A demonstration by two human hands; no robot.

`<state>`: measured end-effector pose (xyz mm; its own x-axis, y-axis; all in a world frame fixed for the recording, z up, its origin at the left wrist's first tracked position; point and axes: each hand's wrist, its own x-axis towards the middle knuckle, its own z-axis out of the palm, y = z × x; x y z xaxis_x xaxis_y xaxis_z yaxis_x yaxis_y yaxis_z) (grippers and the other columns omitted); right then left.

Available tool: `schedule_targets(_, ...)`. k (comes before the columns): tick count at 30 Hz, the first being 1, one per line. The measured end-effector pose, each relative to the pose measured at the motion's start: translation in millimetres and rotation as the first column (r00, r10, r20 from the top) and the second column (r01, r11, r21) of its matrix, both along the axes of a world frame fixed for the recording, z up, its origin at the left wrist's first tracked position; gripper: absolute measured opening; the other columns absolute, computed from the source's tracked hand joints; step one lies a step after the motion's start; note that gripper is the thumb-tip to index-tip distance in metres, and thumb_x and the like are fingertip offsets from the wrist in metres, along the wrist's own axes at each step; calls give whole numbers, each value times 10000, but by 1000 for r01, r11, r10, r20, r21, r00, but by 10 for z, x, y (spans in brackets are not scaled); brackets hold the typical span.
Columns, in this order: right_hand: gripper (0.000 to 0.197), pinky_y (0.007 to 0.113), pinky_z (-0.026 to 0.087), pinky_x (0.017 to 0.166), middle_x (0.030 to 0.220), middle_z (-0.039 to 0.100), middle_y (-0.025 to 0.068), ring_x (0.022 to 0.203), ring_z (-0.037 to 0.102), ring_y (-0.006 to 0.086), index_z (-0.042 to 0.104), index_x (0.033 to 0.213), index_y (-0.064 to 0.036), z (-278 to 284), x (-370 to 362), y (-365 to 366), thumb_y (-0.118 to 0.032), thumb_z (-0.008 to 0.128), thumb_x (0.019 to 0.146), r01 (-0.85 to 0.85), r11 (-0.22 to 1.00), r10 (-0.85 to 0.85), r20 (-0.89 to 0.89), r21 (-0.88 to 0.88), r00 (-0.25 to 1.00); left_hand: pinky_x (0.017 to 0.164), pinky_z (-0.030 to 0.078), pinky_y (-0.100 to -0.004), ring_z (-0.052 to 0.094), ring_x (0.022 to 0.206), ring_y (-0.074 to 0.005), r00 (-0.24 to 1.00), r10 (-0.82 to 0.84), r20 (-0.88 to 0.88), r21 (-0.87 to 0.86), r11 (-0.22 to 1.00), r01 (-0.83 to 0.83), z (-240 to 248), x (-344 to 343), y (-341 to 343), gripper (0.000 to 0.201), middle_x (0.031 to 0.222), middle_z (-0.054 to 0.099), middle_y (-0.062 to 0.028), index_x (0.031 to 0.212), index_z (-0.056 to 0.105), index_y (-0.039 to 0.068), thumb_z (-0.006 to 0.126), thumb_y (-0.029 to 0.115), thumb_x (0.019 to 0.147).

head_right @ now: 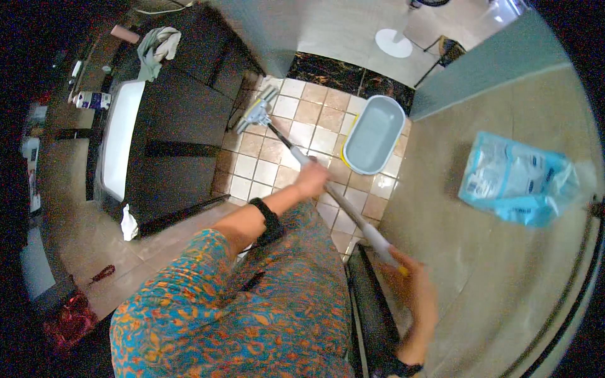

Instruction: Mopping the tiled floor of a bathroom using a squeeze mop and bucket.

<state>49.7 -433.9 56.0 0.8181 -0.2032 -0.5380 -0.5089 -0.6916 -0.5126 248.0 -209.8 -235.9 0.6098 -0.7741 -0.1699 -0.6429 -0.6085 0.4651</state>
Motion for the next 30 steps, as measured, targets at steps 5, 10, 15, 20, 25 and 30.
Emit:
schedule_targets(5, 323, 290, 490, 717, 919, 692, 134, 795, 618, 152, 669, 1078, -21, 606, 313, -614, -75, 726, 765, 236, 968, -236, 12, -84, 972, 741, 472, -465, 627, 800, -336, 990, 43, -136, -113, 992, -59, 483, -8, -671, 110, 765, 648, -148, 722, 669, 91, 672, 191, 674)
schedule_targets(10, 261, 258, 472, 647, 856, 693, 111, 733, 595, 124, 682, 983, 10, 559, 1186, -734, -78, 749, 746, 138, 983, -127, 93, -124, 988, 751, 472, -472, 625, 823, -341, 964, 96, -247, -199, 969, -148, 436, 647, -537, 113, 786, 653, -146, 714, 661, 90, 662, 201, 696)
schedule_targets(15, 235, 282, 436, 542, 723, 671, 108, 588, 570, 148, 694, 913, -21, 153, 2310, -447, -132, 777, 723, -107, 974, 149, 210, -200, 966, 730, 455, -485, 606, 799, -360, 940, 276, -199, -81, 951, -297, 135, 1433, -57, 90, 773, 632, -128, 746, 635, 106, 648, 159, 674)
schedule_targets(20, 246, 298, 453, 554, 718, 658, 135, 567, 589, 221, 701, 908, -56, -49, 3047, -189, -208, 775, 730, -278, 922, 334, 191, -271, 923, 732, 461, -471, 616, 812, -348, 913, 351, -209, -99, 921, -376, 161, 1947, 303, 101, 778, 639, -131, 742, 642, 98, 670, 163, 669)
schedule_targets(25, 238, 304, 472, 586, 751, 669, 144, 591, 604, 223, 694, 917, -33, 382, 3350, -512, -200, 750, 756, -352, 904, 391, 138, -243, 910, 725, 450, -472, 613, 785, -356, 900, 347, -263, -48, 927, -371, 324, 2070, -42, 105, 763, 639, -135, 725, 646, 92, 669, 192, 702)
schedule_targets(30, 161, 266, 448, 582, 707, 628, 69, 639, 546, 106, 654, 834, 27, 955, 3936, -1020, -133, 672, 826, -263, 935, 308, 178, -240, 934, 741, 471, -478, 639, 816, -327, 881, 264, -394, -250, 891, -379, 624, 2241, -499, 197, 798, 665, -117, 795, 654, 132, 652, 319, 732)
